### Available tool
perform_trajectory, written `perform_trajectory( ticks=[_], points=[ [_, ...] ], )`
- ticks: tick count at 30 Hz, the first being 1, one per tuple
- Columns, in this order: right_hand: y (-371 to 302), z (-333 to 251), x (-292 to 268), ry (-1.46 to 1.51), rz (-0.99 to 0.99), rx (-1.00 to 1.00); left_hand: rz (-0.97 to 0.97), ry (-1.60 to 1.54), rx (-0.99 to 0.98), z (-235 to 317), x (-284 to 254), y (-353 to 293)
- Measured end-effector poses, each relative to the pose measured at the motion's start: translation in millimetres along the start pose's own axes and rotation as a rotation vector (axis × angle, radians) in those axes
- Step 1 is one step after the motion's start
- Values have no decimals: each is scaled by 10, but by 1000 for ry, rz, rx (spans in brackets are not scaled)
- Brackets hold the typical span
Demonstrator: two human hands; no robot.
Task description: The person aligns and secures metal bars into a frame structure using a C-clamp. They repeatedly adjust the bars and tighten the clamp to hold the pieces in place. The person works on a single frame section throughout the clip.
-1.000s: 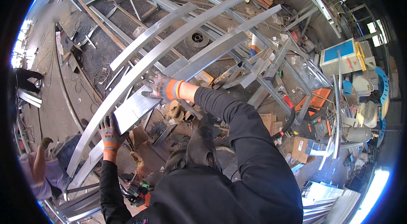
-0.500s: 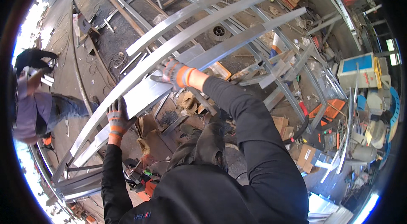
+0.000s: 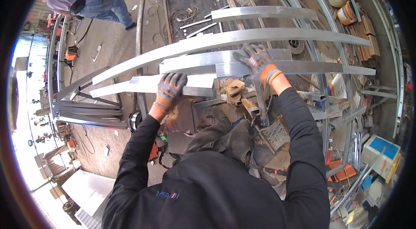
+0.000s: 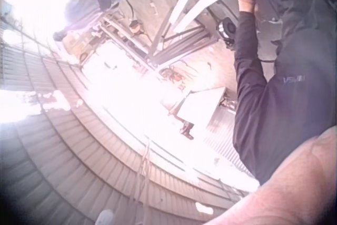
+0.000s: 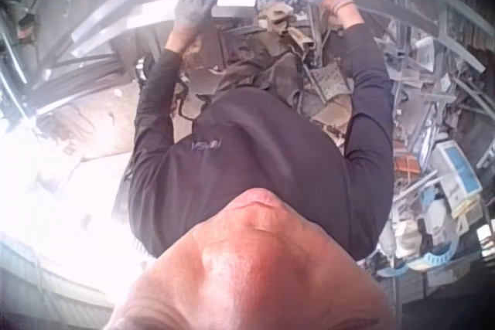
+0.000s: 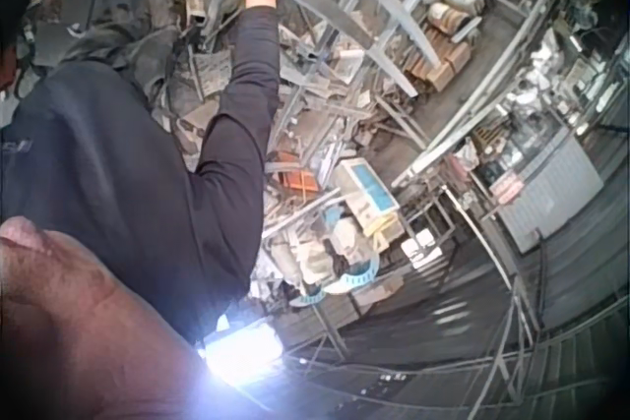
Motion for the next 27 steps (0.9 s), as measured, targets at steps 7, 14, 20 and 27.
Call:
perform_trajectory(
  ticks=[7, 14, 20, 27],
  points=[
    [18, 31, 83, 38, 38, -33, -95, 151, -59, -227, 24, 96],
    [97, 35, 167, 56, 100, -56, -36, 198, 6, -105, 303, 187],
    [135, 27, 218, 35, 113, -86, -345, 31, -89, -389, 473, 378],
    [82, 28, 199, 80, 162, -115, -386, 120, -122, -218, 491, 493]
  ],
)
Point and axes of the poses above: each hand's wrist, its own y-axis towards the middle knuckle, its own x-axis out of the palm, z = x × y, the point moved 5 cm from there along y, towards the middle knuckle, and after that the axes turned 11 degrees about x, right-handed, at the moved point
